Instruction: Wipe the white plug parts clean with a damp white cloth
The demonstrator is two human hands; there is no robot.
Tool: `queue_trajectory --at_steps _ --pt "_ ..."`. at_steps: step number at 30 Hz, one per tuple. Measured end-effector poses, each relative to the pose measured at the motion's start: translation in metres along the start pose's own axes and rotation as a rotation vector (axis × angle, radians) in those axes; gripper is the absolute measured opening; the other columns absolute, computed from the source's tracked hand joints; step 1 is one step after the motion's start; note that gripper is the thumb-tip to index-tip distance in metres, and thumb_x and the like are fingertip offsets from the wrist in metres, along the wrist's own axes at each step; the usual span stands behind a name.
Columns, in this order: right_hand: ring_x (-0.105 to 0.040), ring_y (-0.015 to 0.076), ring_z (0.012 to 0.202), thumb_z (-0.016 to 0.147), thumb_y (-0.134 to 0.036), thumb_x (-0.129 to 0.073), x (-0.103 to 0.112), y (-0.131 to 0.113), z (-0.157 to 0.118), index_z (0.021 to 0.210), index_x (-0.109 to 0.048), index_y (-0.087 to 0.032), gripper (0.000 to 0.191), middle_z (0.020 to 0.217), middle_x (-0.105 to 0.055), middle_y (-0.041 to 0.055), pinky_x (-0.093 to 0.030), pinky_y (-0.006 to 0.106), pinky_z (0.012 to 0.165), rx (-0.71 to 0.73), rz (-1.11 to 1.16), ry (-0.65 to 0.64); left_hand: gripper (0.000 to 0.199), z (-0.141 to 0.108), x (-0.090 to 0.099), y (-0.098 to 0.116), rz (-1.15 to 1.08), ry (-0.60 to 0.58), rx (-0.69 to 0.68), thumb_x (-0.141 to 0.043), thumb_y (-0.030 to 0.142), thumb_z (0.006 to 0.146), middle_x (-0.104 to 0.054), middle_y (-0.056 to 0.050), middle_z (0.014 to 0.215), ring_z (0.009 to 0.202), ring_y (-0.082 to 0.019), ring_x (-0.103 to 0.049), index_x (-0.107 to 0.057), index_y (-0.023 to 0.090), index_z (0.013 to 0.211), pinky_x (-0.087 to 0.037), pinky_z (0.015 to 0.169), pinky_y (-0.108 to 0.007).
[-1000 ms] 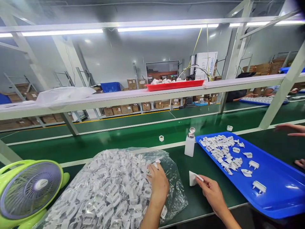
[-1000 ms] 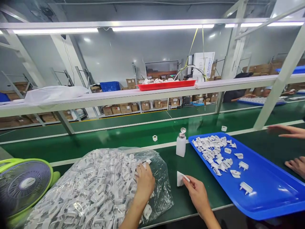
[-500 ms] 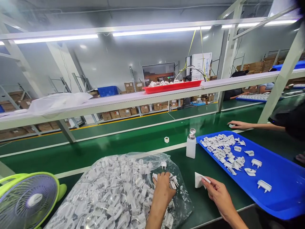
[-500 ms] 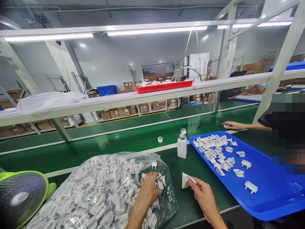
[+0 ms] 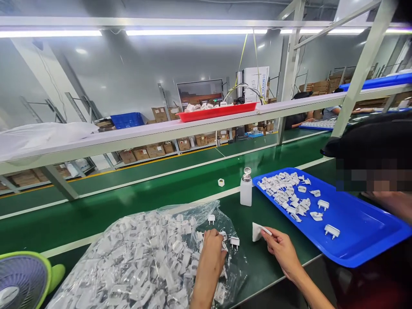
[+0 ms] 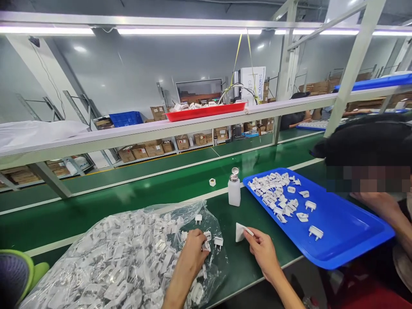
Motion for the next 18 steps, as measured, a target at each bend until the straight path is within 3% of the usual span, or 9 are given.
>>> queue_trajectory --at_steps 4,7,9,12,15,18 --pt "-0.021 0.0092 0.057 0.082 -0.061 -0.07 0.0 -0.001 0.001 0.109 -0.073 -0.012 0.056 0.065 -0.03 -0.0075 -0.015 0.028 0.052 0.009 -0.003 0.005 0.047 0.002 -0.007 0.014 -0.001 -0.004 -0.067 -0.048 -0.002 0.076 -0.064 -0.012 0.119 0.119 -0.03 -0.055 -0.066 0.017 0.115 -0.027 0.12 -0.054" --pt "-0.022 0.0091 0.057 0.081 -0.061 -0.07 0.0 -0.002 0.002 0.11 -0.074 -0.011 0.058 0.064 -0.031 -0.0073 -0.017 0.027 0.051 0.025 -0.011 0.01 0.063 0.01 -0.018 0.033 -0.024 -0.023 -0.14 -0.047 -0.005 0.073 -0.065 -0.01 0.13 0.123 -0.028 -0.056 -0.063 0.02 0.128 -0.031 0.12 -0.047" --pt "-0.023 0.0088 0.055 0.081 -0.063 -0.069 0.0 -0.003 0.002 0.11 -0.074 -0.011 0.06 0.063 -0.035 -0.0066 -0.018 0.027 0.05 0.048 -0.028 0.023 0.059 0.014 -0.025 0.044 -0.032 -0.019 -0.152 -0.041 -0.006 0.076 -0.068 -0.01 0.126 0.119 -0.026 -0.058 -0.066 0.021 0.122 -0.04 0.113 -0.042" --pt "-0.032 0.0108 0.059 0.082 -0.062 -0.069 0.003 -0.007 0.002 0.104 -0.078 -0.014 0.054 0.068 -0.043 -0.0036 -0.025 0.027 0.053 0.125 -0.092 0.071 0.045 0.018 -0.033 0.051 -0.024 0.007 -0.079 -0.035 -0.003 0.084 -0.072 -0.013 0.105 0.104 -0.028 -0.063 -0.072 0.018 0.099 -0.046 0.101 -0.043" --pt "-0.043 0.0145 0.071 0.086 -0.056 -0.068 0.008 -0.01 0.001 0.098 -0.08 -0.019 0.041 0.079 -0.047 -0.0008 -0.034 0.028 0.062 0.219 -0.169 0.145 0.032 0.02 -0.041 0.053 -0.042 0.031 0.004 -0.041 0.005 0.09 -0.071 -0.011 0.091 0.09 -0.026 -0.065 -0.07 0.018 0.088 -0.048 0.087 -0.038" --pt "-0.048 0.0153 0.078 0.091 -0.054 -0.063 0.012 -0.01 0.001 0.102 -0.079 -0.021 0.039 0.096 -0.054 0.0025 -0.037 0.028 0.067 0.261 -0.202 0.199 0.022 0.022 -0.052 0.061 -0.083 0.026 0.056 -0.05 0.011 0.088 -0.07 -0.009 0.08 0.078 -0.023 -0.066 -0.07 0.018 0.082 -0.046 0.075 -0.034"
Point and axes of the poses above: each hand's wrist, its own z-axis towards the middle knuckle, its own x-axis out of the back of the hand, y = z × x, the point moved 4 cm from there along z, towards the middle knuckle
